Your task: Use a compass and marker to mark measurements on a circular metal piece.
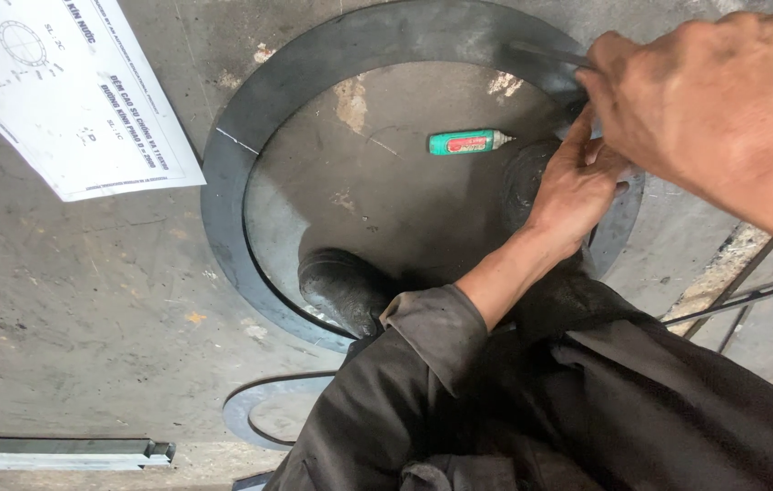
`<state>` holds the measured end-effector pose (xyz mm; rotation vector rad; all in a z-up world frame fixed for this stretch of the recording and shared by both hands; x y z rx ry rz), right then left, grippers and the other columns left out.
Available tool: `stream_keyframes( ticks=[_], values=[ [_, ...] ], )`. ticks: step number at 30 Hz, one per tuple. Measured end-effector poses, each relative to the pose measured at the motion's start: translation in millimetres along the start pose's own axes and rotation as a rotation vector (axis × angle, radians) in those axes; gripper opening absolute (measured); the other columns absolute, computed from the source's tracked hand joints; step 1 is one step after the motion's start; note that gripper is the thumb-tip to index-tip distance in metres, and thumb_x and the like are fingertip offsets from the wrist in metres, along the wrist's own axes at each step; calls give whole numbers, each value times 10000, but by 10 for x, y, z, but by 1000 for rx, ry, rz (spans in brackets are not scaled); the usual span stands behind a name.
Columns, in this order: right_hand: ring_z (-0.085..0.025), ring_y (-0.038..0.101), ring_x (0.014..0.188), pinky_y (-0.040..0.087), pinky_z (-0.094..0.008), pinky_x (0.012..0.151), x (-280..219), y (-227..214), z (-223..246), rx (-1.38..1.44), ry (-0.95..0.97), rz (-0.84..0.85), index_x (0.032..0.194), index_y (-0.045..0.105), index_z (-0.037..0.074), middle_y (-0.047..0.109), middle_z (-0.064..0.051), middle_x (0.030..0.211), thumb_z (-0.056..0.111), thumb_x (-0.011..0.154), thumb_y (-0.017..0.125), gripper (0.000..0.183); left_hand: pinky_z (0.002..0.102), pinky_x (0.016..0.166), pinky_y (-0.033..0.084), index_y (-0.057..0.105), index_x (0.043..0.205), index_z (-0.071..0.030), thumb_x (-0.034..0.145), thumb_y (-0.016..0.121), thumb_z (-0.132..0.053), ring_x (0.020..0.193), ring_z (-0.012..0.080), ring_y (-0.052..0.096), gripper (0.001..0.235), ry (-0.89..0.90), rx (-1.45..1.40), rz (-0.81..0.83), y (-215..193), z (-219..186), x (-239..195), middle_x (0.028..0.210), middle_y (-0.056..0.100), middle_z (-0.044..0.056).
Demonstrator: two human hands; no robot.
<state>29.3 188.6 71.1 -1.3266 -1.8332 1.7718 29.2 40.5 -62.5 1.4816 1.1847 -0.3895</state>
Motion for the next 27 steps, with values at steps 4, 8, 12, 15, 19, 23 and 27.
stream_keyframes(
  ticks=[4, 8, 12, 15, 19, 23, 27],
  values=[
    [-88, 494, 334, 394, -263, 328, -22, 181, 61, -56, -21, 177, 871, 714, 159, 469, 26, 405, 425, 1099, 547, 388, 455, 975, 529, 206, 1674, -100, 1000, 578, -165, 1209, 290, 605, 773, -7, -5, -3, -1, 19, 17, 1386, 568, 218],
    [-105, 506, 338, 412, -278, 326, 8, 103, 29, 9, 50, 117, 891, 737, 141, 480, 1, 412, 448, 1086, 608, 386, 450, 966, 520, 254, 1665, -149, 1009, 581, -167, 1253, 259, 560, 733, -16, 31, -19, -1, -74, -13, 1443, 542, 178],
    [-66, 505, 393, 408, -223, 352, -9, -64, -6, -82, 84, -71, 809, 716, 183, 488, 34, 431, 489, 1061, 628, 406, 476, 948, 508, 237, 1660, -180, 994, 561, -196, 1265, 276, 536, 741, -50, 40, -20, 14, -120, -45, 1504, 482, 133],
    [-8, 429, 330, 361, -200, 374, -156, 176, -39, -242, 20, 15, 838, 698, 174, 422, 67, 405, 425, 1093, 541, 390, 500, 978, 496, 133, 1682, -144, 988, 554, -183, 1310, 323, 543, 813, -25, 39, 8, -10, -61, -31, 1481, 534, 203],
    [-69, 449, 355, 384, -235, 326, -255, 9, -138, 39, 160, 14, 887, 708, 169, 430, 41, 405, 403, 1121, 581, 354, 497, 1036, 471, 80, 1690, -142, 1009, 552, -218, 1382, 311, 484, 832, -11, 73, 54, 1, -114, -31, 1529, 484, 174],
    [-129, 481, 316, 410, -314, 316, -569, 127, -14, 280, 255, 174, 1134, 733, 93, 513, -15, 449, 346, 1096, 573, 301, 495, 1028, 479, 50, 1673, -127, 1001, 562, -210, 1374, 306, 491, 849, -49, 30, 55, 0, -115, -88, 1525, 500, 168],
    [-173, 555, 451, 466, -323, 459, -891, 199, 71, 399, 322, 32, 1186, 719, 97, 654, -49, 661, 360, 1177, 627, 279, 451, 966, 484, 137, 1695, -122, 1018, 539, -201, 1298, 296, 523, 792, -33, 23, 47, 7, -72, -64, 1479, 525, 206]
  ],
)
Point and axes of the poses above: each hand's wrist, its own x-axis towards the middle knuckle, its own y-axis out of the palm, z = x × y, the point moved 7 cm from there along x, towards the middle knuckle
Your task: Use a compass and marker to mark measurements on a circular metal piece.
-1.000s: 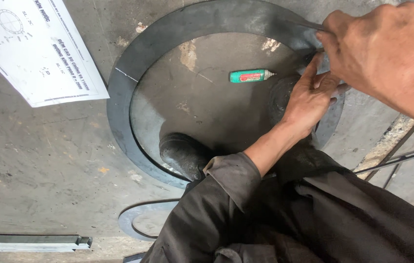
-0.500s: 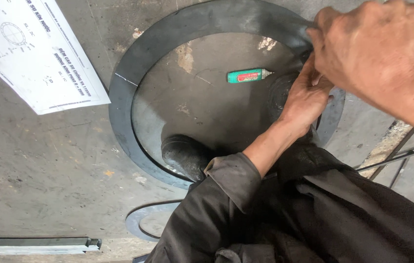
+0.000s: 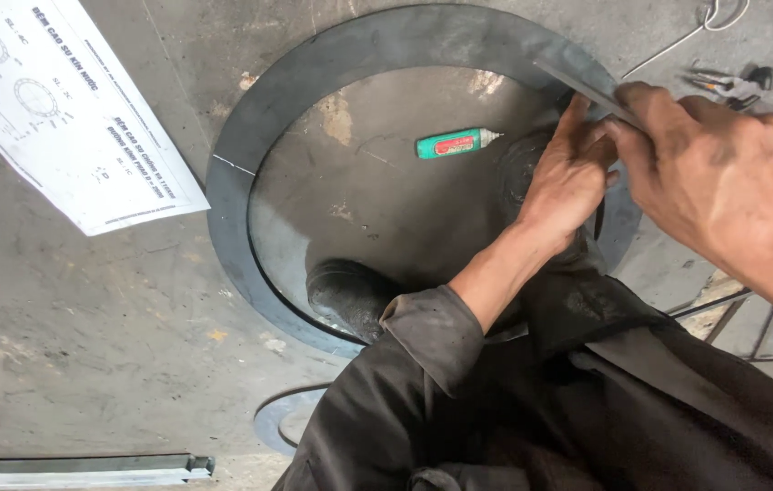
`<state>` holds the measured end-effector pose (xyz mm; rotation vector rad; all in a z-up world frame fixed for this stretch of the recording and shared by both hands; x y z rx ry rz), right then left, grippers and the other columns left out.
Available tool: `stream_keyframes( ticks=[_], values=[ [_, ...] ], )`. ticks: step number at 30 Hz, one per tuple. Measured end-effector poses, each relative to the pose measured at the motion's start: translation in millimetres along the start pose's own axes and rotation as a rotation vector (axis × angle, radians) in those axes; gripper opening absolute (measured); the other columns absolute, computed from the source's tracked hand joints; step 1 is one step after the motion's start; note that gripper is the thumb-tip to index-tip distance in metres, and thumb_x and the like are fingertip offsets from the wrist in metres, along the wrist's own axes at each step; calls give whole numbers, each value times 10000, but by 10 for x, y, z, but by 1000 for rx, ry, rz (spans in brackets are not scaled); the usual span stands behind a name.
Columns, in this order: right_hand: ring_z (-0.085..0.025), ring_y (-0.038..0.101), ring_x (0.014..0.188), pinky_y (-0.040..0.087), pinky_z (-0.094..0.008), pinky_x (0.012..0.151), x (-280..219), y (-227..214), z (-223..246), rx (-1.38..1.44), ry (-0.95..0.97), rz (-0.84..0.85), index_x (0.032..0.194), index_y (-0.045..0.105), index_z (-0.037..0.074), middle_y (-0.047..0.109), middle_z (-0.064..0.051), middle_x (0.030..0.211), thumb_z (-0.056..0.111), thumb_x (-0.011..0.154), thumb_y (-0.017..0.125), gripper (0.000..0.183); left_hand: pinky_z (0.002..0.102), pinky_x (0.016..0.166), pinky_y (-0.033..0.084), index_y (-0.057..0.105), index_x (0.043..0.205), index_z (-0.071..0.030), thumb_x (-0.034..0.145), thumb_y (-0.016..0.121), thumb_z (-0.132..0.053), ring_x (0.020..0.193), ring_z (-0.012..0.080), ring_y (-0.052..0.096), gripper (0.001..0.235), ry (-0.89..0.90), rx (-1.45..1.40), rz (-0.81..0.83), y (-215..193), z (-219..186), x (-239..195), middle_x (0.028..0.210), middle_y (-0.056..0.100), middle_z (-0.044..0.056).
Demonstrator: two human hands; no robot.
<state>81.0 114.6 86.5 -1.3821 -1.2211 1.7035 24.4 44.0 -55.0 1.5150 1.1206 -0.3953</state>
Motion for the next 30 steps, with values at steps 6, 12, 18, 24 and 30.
stream_keyframes(
  ticks=[6, 12, 18, 24, 30],
  values=[
    [-163, 595, 390, 477, -303, 359, 21, 138, -216, 15, 185, 262, 995, 737, 6, 645, -85, 569, 308, 1034, 653, 316, 454, 1005, 503, 146, 1687, -126, 1050, 517, -125, 1300, 316, 577, 737, 95, 91, -16, -51, 68, 4, 1517, 563, 201],
    [-171, 671, 586, 552, -270, 587, 101, 415, -405, 294, 19, -53, 1109, 703, -56, 702, -120, 768, 215, 1147, 689, 274, 555, 1091, 495, 149, 1719, -192, 1086, 524, -206, 1382, 372, 501, 735, 199, -250, -43, -233, -329, -15, 1547, 476, 200],
    [-233, 637, 510, 514, -330, 477, 533, 216, -129, 384, 8, -47, 1091, 722, -107, 668, -180, 686, 151, 1039, 747, 263, 555, 1033, 545, 120, 1708, -278, 1058, 536, -252, 1365, 353, 519, 772, 260, -305, -50, -361, -526, -37, 1531, 481, 186],
    [-225, 620, 527, 509, -332, 522, 593, 170, -89, 437, 10, -39, 1079, 744, -67, 662, -160, 697, 134, 1050, 750, 203, 562, 1068, 529, 181, 1696, -251, 1054, 552, -246, 1452, 300, 448, 742, 289, -272, -86, -455, -490, 16, 1546, 477, 147],
    [-219, 600, 465, 507, -334, 496, 667, 137, -86, 406, 39, 10, 1028, 750, -60, 635, -148, 605, 128, 1011, 758, 189, 533, 1100, 509, 174, 1698, -238, 1061, 550, -251, 1481, 277, 421, 740, 304, -252, -82, -446, -497, 20, 1564, 465, 138]
  ],
)
Point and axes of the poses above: each hand's wrist, its own x-axis towards the middle knuckle, its own y-axis out of the palm, z = x × y, the point moved 7 cm from there along x, towards the middle knuckle
